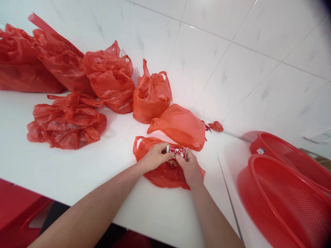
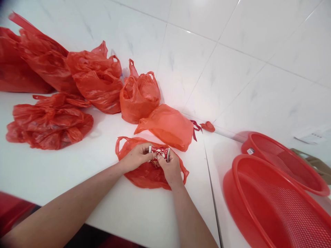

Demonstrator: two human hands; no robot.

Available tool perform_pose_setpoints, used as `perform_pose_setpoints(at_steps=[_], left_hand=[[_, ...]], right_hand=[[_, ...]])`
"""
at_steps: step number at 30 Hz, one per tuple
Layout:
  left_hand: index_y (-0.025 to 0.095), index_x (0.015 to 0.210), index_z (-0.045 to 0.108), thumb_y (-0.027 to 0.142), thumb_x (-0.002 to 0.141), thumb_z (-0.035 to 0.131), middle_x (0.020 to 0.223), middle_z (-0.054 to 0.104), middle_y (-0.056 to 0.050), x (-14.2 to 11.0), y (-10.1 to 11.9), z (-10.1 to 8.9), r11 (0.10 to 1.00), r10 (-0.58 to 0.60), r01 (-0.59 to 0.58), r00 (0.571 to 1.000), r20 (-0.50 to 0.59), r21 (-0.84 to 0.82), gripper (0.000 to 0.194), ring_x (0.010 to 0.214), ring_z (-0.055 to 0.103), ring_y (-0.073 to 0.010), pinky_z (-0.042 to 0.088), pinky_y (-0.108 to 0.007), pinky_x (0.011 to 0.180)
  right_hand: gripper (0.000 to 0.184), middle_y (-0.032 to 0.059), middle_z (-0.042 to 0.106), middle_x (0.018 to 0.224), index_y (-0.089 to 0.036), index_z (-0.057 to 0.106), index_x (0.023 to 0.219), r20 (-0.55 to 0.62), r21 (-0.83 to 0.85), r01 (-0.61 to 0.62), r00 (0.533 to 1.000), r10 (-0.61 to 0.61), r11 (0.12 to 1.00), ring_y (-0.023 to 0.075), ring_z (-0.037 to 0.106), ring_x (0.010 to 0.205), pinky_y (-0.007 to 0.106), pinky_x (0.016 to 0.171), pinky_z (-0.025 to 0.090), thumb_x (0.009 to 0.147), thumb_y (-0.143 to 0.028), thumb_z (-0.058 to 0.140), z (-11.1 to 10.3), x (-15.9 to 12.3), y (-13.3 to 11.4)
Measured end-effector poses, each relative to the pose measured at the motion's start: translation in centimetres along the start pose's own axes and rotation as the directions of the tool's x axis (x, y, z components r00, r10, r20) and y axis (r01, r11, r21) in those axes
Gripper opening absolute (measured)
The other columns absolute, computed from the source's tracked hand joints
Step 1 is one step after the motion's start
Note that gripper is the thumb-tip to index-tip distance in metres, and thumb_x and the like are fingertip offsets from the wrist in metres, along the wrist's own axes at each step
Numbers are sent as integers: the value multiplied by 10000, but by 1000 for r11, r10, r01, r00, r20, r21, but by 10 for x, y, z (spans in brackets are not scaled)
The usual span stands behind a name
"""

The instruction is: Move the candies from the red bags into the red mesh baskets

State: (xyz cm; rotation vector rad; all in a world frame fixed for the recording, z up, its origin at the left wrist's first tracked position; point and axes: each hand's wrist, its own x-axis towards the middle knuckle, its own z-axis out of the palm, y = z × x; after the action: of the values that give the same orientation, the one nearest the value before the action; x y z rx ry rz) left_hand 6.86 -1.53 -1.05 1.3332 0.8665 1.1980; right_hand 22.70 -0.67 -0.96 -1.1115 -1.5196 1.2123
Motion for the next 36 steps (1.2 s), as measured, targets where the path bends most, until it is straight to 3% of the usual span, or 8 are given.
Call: perform_pose_setpoints(at_steps=[8, 17, 25, 36], left_hand=[[154, 784, 569, 214, 784, 600, 701, 665, -1, 0, 2, 0, 997, 7, -4, 999, 41, -77, 68, 646, 650, -151, 516, -282, 639], [160, 808, 581, 224, 793, 593, 692, 663, -6, 0, 4, -1, 995, 9, -5, 999, 44, -104, 67, 644, 646, -164, 515, -301, 640], [156, 901, 596, 314, 789, 624, 782, 687, -41, -1, 1, 2, 997, -69, 68, 997, 25, 20, 195, 701, 658, -182, 521, -327, 682], [149, 831, 626, 288, 809, 591, 771, 680, -31, -1, 3, 1, 999, -4, 1, 998, 67, 53, 145, 718, 639, -160, 511, -300, 707]], right_hand=[[148, -23, 601, 733, -207, 571, 864, 19, -5, 3, 1000, -3, 1000, 144, 547, 609, 281, 589, 478, 771, -314, 615, 0, 1, 5], [149, -21, 610, 783, -221, 578, 895, 81, 120, 52, 995, -62, 991, 142, 545, 648, 269, 600, 475, 789, -320, 612, 0, 2, 7], [134, -10, 623, 775, -202, 613, 870, -61, 137, 42, 998, -34, 990, 139, 540, 666, 264, 626, 470, 801, -315, 586, -4, 7, 13], [194, -4, 629, 794, -206, 600, 882, -49, 113, 36, 998, -31, 993, 153, 560, 683, 289, 640, 492, 780, -370, 598, -2, 5, 10]])
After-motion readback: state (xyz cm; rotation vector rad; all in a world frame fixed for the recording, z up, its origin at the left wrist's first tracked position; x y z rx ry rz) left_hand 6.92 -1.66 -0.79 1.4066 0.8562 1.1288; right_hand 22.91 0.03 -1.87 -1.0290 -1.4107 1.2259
